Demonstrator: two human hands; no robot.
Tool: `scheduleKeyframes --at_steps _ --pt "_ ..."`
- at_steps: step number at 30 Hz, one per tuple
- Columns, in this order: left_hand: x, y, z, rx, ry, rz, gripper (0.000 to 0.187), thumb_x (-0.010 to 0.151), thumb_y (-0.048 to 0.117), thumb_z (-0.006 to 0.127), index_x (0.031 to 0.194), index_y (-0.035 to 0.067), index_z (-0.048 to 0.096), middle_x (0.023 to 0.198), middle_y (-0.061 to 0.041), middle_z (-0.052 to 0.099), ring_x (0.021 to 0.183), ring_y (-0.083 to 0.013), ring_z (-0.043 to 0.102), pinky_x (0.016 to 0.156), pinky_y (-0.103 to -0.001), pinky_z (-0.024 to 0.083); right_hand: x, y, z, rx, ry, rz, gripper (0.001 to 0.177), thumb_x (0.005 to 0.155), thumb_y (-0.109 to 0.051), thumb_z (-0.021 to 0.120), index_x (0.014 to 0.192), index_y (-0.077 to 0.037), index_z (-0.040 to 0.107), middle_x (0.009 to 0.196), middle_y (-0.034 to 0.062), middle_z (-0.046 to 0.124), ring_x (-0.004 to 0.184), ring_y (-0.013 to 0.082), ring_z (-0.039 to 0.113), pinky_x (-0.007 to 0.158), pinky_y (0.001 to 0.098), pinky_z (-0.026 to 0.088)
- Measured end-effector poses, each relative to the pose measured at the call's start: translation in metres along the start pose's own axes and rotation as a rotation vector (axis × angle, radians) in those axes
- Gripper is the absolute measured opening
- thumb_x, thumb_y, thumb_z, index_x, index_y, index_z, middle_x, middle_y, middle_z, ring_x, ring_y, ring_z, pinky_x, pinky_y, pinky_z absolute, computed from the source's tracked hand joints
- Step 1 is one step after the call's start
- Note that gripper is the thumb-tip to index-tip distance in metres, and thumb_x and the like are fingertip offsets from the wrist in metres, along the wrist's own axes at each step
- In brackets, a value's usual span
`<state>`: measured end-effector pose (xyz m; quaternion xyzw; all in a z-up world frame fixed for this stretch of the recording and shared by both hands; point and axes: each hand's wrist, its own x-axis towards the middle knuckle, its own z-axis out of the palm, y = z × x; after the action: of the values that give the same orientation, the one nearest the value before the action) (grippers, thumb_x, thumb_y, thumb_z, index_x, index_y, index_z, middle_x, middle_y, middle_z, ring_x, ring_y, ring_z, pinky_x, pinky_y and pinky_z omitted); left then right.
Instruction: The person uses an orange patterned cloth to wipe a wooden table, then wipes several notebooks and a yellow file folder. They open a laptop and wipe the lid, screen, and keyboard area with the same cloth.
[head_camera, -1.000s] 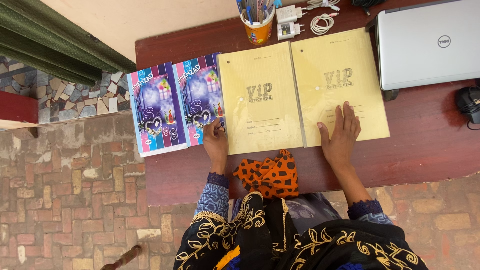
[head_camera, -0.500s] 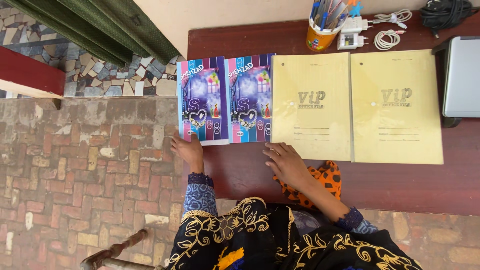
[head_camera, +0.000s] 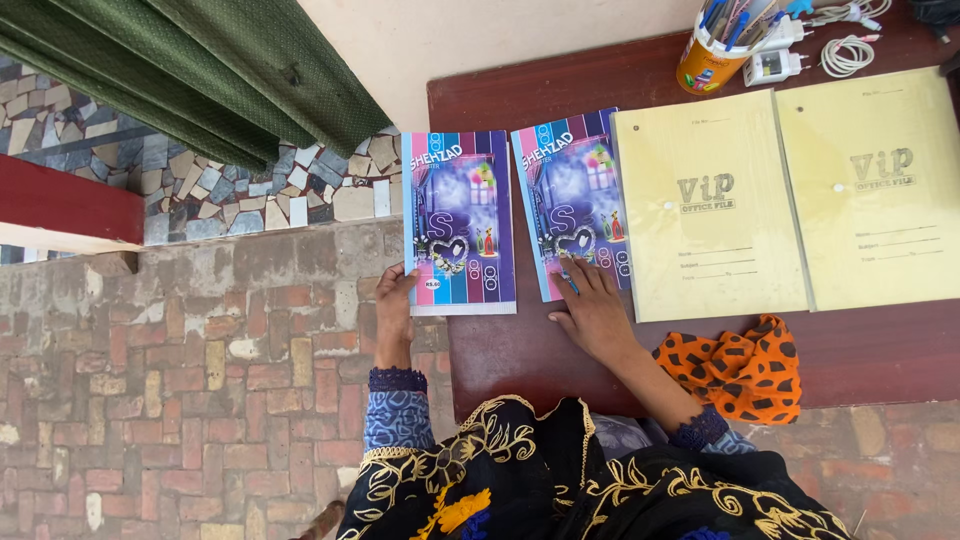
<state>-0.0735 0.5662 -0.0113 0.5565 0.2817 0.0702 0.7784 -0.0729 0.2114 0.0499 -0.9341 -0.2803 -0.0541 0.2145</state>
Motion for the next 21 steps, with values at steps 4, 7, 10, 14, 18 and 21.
scheduleKeyframes --at_steps 4,7,10,14,18,21 --pt "-0.026 0.06 -0.006 0.047 -0.061 0.126 0.024 0.095 -0.001 0.064 0.118 -0.004 0.061 0.107 -0.011 0.074 0.092 -0.0131 0.069 0.083 -0.026 0.054 0.02 0.002 0.004 -0.001 0.019 0.097 0.072 0.081 -0.045 0.074 0.134 0.001 0.058 0.149 0.0206 0.046 0.137 0.0387 0.042 0.113 0.0521 0.033" --pt "-0.042 0.091 -0.005 -0.022 -0.085 0.192 0.024 0.095 -0.001 0.065 0.118 -0.004 0.061 0.111 -0.011 0.074 0.096 -0.0128 0.069 0.087 -0.026 0.054 0.029 -0.003 0.005 0.06 0.024 0.174 0.071 0.083 -0.049 0.073 0.134 0.0 0.059 0.145 0.0203 0.05 0.133 0.0376 0.045 0.111 0.0507 0.035" --pt "-0.057 0.116 -0.001 -0.017 -0.146 0.205 0.026 0.096 0.0 0.067 0.12 -0.005 0.061 0.113 -0.013 0.074 0.097 -0.013 0.069 0.089 -0.026 0.054 0.043 -0.007 0.001 0.388 0.04 0.353 0.064 0.092 -0.047 0.069 0.137 -0.003 0.059 0.139 0.0152 0.058 0.129 0.0308 0.055 0.111 0.0445 0.042" --pt "-0.071 0.136 0.017 0.079 -0.374 0.156 0.029 0.097 0.003 0.067 0.124 -0.005 0.06 0.114 -0.013 0.074 0.097 -0.012 0.068 0.088 -0.025 0.053 0.077 -0.015 0.002 1.312 -0.084 0.69 0.057 0.094 -0.045 0.063 0.135 -0.006 0.055 0.13 0.0136 0.065 0.118 0.0218 0.067 0.103 0.0384 0.052" --pt "-0.065 0.141 0.05 0.051 -0.574 0.046 0.029 0.096 0.005 0.067 0.124 -0.004 0.061 0.114 -0.012 0.075 0.097 -0.0126 0.069 0.087 -0.026 0.054 0.075 -0.015 0.006 1.913 -0.039 0.764 0.05 0.093 -0.021 0.073 0.136 -0.004 0.055 0.128 0.0065 0.067 0.118 0.0136 0.064 0.107 0.0328 0.047" --pt "-0.039 0.133 0.083 0.232 -0.731 -0.025 0.031 0.098 0.01 0.068 0.126 -0.002 0.063 0.112 -0.011 0.075 0.096 -0.0119 0.069 0.085 -0.026 0.056 0.043 0.006 -0.003 1.932 0.219 0.708 0.038 0.094 -0.008 0.074 0.126 -0.005 0.054 0.117 0.0074 0.071 0.11 0.0176 0.067 0.104 0.0404 0.052"
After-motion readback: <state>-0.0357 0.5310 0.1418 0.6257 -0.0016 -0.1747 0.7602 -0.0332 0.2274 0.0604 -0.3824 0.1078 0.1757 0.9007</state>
